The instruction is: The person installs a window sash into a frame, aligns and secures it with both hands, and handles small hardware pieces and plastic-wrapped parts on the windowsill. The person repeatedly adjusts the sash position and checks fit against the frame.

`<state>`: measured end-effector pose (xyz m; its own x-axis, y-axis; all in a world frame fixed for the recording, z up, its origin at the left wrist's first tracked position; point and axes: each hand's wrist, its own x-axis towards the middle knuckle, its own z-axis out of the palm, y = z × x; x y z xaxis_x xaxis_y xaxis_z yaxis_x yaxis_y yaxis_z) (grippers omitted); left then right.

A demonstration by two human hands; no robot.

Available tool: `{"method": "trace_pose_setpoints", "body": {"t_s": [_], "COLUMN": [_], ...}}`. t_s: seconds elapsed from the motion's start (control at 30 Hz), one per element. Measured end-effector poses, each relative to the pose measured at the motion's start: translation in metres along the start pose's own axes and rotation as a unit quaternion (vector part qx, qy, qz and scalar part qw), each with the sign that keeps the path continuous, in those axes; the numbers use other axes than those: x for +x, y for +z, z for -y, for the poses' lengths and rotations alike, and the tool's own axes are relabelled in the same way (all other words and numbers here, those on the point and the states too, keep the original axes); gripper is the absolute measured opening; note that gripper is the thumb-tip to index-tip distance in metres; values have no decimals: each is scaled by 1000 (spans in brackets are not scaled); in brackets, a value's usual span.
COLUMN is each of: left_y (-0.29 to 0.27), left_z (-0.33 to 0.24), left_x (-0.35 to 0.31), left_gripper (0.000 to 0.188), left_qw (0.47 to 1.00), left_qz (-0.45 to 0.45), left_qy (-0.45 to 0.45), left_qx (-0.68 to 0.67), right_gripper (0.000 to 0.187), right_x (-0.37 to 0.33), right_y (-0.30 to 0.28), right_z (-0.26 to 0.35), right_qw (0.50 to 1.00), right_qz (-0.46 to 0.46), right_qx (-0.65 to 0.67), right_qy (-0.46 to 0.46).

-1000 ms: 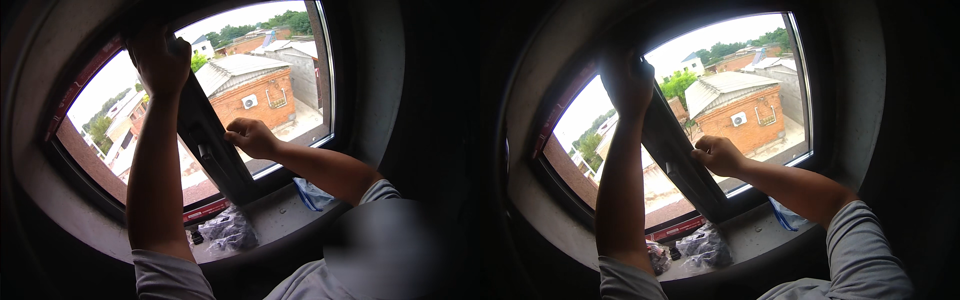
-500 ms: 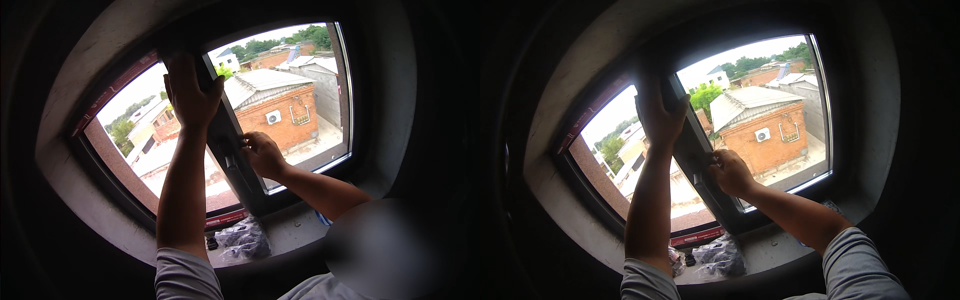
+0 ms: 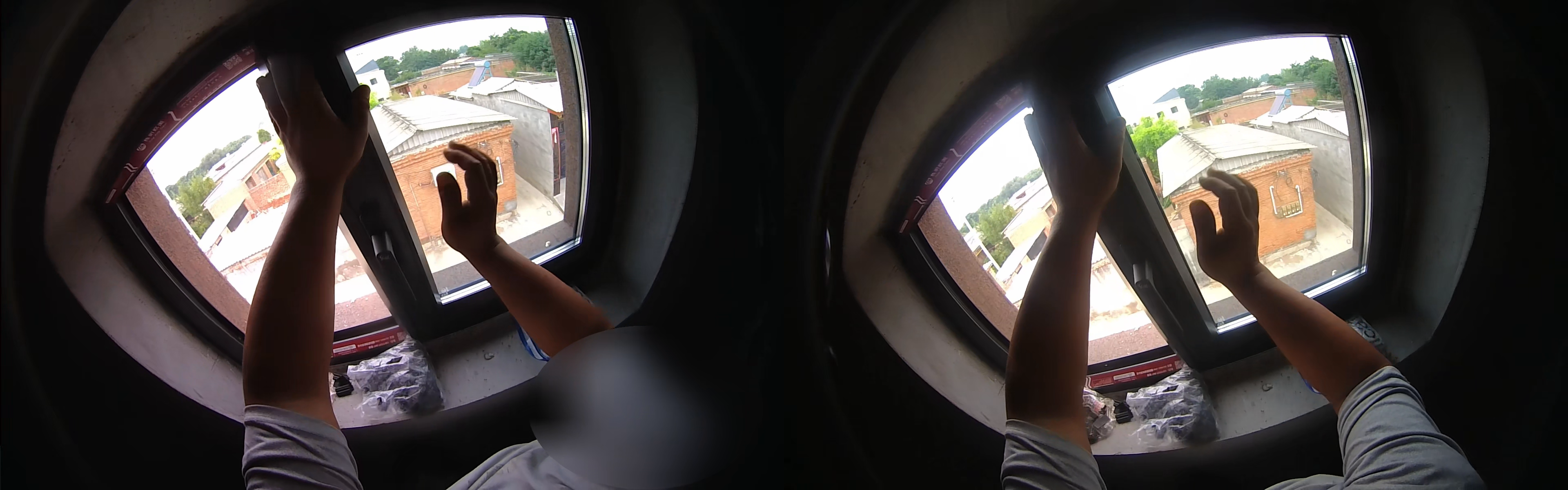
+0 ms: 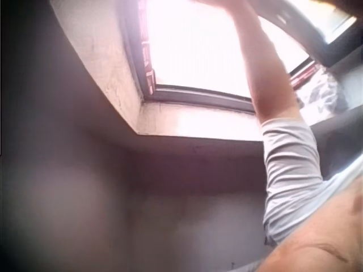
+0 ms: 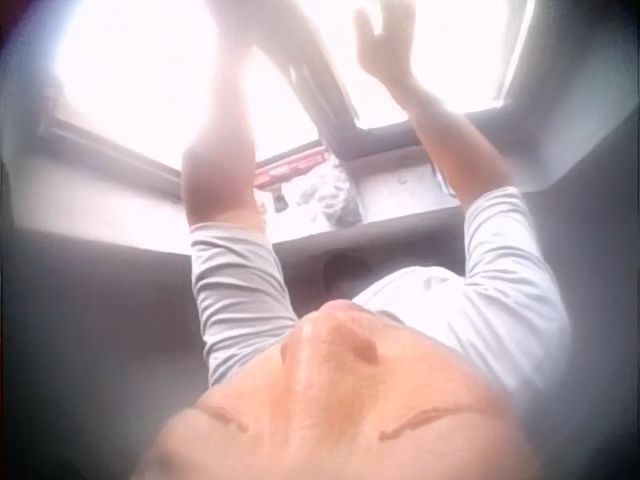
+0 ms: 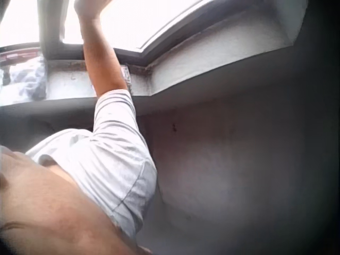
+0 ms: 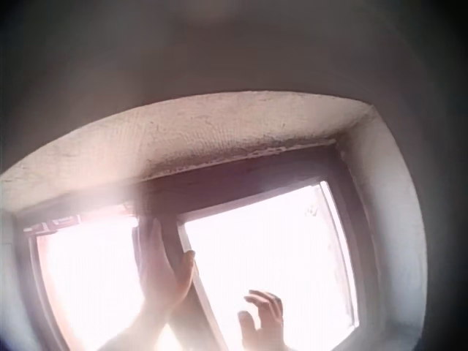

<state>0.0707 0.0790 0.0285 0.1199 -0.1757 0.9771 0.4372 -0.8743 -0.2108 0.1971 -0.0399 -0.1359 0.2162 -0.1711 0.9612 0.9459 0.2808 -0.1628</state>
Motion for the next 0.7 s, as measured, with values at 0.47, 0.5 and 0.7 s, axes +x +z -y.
{"method": "trace_pose_setpoints", "body": {"t_s": [0.47, 0.5, 0.7], "left_y": [1, 1, 9], "left_z": [0, 0, -3], "left_x": [-10, -9, -6], "left_gripper": [87, 86, 80], "left_qw": [1000, 1000, 998], "left_qz": [0, 10, 0], "left_qy": [10, -6, -11], "left_qx": [-24, -29, -54], "right_gripper": [44, 45, 54], "right_x": [-69, -78, -140], "right_y": [5, -2, 28], "right_z": [-14, -15, 22], "right_qw": [999, 999, 996], "right_qz": [10, -19, 52], "right_qx": [30, 0, -37], "right_qy": [-39, -29, 59]}}
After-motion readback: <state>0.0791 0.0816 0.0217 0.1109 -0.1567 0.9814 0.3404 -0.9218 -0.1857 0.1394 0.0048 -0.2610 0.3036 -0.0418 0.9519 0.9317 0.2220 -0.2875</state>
